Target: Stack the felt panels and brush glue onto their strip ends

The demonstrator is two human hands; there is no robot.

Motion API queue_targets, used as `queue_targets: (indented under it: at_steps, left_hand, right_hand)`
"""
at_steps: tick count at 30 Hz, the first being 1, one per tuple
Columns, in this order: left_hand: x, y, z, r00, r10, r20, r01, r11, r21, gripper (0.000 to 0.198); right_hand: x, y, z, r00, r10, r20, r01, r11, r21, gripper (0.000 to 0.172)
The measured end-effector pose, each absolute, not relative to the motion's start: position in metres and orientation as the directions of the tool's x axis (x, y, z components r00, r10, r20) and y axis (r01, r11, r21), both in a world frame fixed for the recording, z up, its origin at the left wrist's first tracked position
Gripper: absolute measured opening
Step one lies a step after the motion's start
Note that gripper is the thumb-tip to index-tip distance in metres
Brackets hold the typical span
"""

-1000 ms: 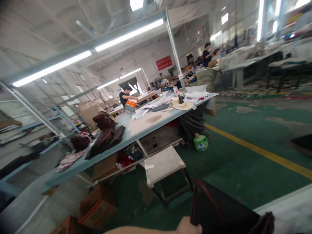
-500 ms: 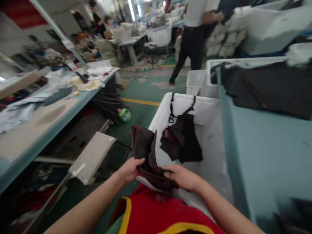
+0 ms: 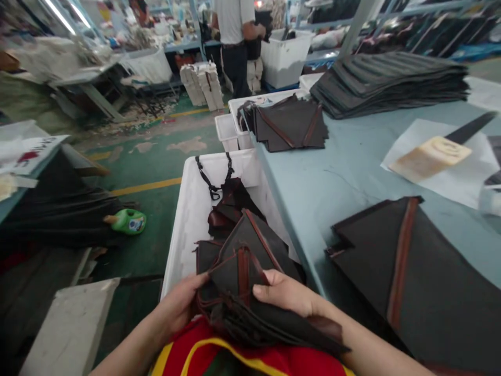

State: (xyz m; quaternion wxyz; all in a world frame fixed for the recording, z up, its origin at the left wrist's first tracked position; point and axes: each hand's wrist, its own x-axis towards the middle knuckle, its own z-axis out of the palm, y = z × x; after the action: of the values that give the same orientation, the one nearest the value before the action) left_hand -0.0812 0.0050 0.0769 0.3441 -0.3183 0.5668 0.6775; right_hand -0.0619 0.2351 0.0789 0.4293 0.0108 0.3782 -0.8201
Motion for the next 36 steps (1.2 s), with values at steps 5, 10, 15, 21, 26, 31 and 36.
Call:
queue_targets:
  at_steps: [5, 10, 15, 21, 26, 31, 36]
  left_hand:
    - [-0.091, -0.009, 0.109, -0.985, 0.105, -0.135, -0.071, 0.47, 0.88, 0.045]
    - [-0.09, 0.008, 0.158, -0.76, 0.632, 0.152, 0.397, 0.266, 0.878, 0.025]
    - [-0.086, 0.018, 0.16, -0.827, 0.536, 0.169, 0.464, 0.483, 0.742, 0.017]
    - [-0.096, 0.031, 0.161, -0.802, 0.582, -0.136, 0.183, 0.456, 0.871, 0.022]
    - [-0.1, 0.038, 0.155, -0.807, 0.534, -0.254, -0.143, 0.24, 0.96, 0.004]
    - [-0.102, 0.045, 0.142, -0.883, 0.44, -0.164, -0.066, 0.229, 0.971, 0.011]
    - [-0.107, 0.052, 0.144, -0.825, 0.549, 0.132, 0.363, 0.336, 0.869, 0.017]
  right_hand:
    - [-0.058, 0.237, 0.074, -0.698, -0.618, -0.361, 0.69, -0.448, -0.568, 0.035]
    - [-0.061, 0.237, 0.07, -0.723, -0.525, -0.449, 0.691, -0.522, -0.5, 0.031]
    - [-0.058, 0.236, 0.07, -0.737, -0.465, -0.491, 0.672, -0.583, -0.456, 0.028]
    - [-0.06, 0.233, 0.072, -0.758, -0.421, -0.498, 0.649, -0.565, -0.51, 0.041]
    - [-0.064, 0.239, 0.081, -0.786, -0.436, -0.439, 0.613, -0.449, -0.65, 0.04]
    - [-0.074, 0.248, 0.101, -0.741, -0.56, -0.37, 0.534, -0.159, -0.83, 0.029]
    - [-0.087, 0.249, 0.129, -0.75, -0.62, -0.23, 0.268, 0.034, -0.963, 0.029]
